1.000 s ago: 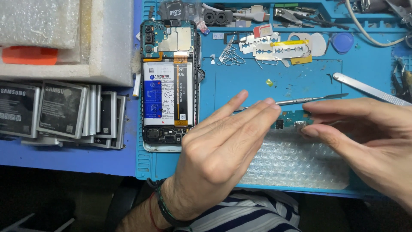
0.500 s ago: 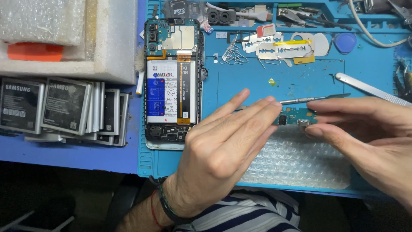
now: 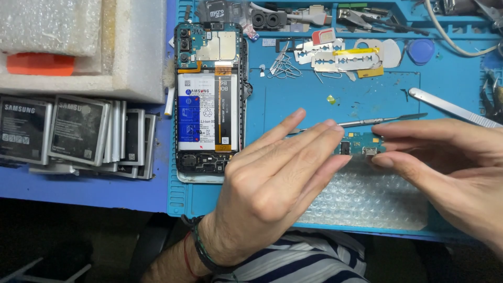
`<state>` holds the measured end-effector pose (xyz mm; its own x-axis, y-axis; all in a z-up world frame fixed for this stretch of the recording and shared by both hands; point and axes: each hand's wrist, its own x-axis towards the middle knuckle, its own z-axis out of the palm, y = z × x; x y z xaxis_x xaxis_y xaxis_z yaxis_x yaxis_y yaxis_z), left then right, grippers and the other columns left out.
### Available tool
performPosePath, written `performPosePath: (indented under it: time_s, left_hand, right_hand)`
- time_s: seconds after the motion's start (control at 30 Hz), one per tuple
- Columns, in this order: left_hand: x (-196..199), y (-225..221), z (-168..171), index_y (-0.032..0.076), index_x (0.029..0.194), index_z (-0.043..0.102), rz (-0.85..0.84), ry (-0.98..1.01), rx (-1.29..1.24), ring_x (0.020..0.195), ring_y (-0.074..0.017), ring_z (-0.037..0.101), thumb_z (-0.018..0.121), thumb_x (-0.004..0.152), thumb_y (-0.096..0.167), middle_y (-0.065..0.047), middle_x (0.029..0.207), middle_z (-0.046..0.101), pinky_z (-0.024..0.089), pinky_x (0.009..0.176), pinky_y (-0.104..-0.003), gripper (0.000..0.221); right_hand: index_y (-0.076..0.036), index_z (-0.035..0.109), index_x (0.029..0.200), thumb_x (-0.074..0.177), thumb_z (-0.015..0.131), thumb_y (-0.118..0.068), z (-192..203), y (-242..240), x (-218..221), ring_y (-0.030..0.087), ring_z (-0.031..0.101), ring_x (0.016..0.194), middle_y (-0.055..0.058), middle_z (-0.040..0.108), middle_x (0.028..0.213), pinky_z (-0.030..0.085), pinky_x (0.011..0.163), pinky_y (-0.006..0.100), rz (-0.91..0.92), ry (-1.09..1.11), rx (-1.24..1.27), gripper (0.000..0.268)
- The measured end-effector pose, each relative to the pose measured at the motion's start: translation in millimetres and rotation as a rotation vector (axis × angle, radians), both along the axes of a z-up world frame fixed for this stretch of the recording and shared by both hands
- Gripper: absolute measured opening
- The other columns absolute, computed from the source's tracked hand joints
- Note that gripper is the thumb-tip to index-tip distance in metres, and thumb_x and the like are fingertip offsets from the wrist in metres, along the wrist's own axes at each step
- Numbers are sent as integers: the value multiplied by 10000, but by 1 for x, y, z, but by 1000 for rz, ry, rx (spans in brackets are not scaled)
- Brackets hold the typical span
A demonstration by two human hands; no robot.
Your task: Cleaning and inspecting a mobile phone's charging port board before reassembling it into the device.
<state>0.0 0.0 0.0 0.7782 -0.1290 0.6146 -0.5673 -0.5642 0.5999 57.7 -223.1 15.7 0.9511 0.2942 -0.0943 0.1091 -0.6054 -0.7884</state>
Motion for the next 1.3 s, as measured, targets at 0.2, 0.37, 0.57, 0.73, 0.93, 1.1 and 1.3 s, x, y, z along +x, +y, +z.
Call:
performPosePath:
  time_s: [0.2, 0.37, 0.57, 0.73, 0.93, 1.1, 1.3]
  left_hand:
    - [0, -1, 1, -128, 1207, 693, 7, -1, -6, 1108, -328, 830, 822, 1031, -2, -232, 1150, 798, 660, 1116, -565, 252]
    - [0, 0, 0, -130, 1217, 694, 4, -4, 7, 1116, -329, 828, 822, 1036, -7, -235, 1163, 797, 656, 1120, -560, 254]
    - [0, 1, -1, -131, 1227, 686, -11, -3, 8, 1138, -334, 820, 810, 1044, -25, -235, 1177, 790, 648, 1131, -559, 244]
    - [0, 1, -1, -132, 1226, 687, -12, 3, 0, 1136, -339, 821, 804, 1045, -20, -240, 1182, 787, 644, 1134, -566, 242]
    - [-3, 2, 0, -135, 1210, 679, -11, 13, -23, 1111, -346, 799, 803, 1045, -34, -265, 1169, 766, 648, 1132, -578, 230]
    - [-6, 3, -3, -92, 1148, 644, 2, -16, -9, 1029, -289, 771, 727, 1091, -10, -218, 1068, 746, 630, 1146, -568, 130]
    - [-9, 2, -6, -25, 1122, 606, 10, 2, -31, 823, -239, 692, 716, 1091, -8, -131, 964, 695, 625, 1157, -551, 116]
  right_hand:
    - [45, 766, 1198, 854, 795, 15, 0, 0, -1, 211, 790, 911, 171, 805, 1023, 649, 952, 293, -31, 16, -30, 347]
    - [57, 757, 1196, 865, 785, 19, -1, -1, -1, 219, 796, 913, 179, 804, 1038, 648, 962, 298, -12, -4, -25, 335]
    - [70, 748, 1195, 868, 791, 30, -1, 1, -3, 228, 785, 936, 186, 790, 1072, 647, 972, 305, -15, -28, -26, 332]
    - [66, 741, 1184, 854, 794, 39, -4, -1, -3, 218, 776, 970, 178, 789, 1118, 641, 995, 301, -28, -12, 15, 335]
    - [64, 737, 1221, 851, 780, 30, -8, -2, -2, 249, 794, 1000, 191, 791, 1118, 656, 983, 335, -4, 26, -42, 374]
    - [29, 742, 1297, 811, 806, 20, -22, -16, 3, 279, 783, 983, 192, 790, 1139, 620, 989, 365, -38, 88, -145, 490]
    - [48, 673, 1356, 857, 680, 56, -27, -27, 0, 300, 848, 968, 249, 840, 986, 669, 988, 374, 49, 142, 52, 499]
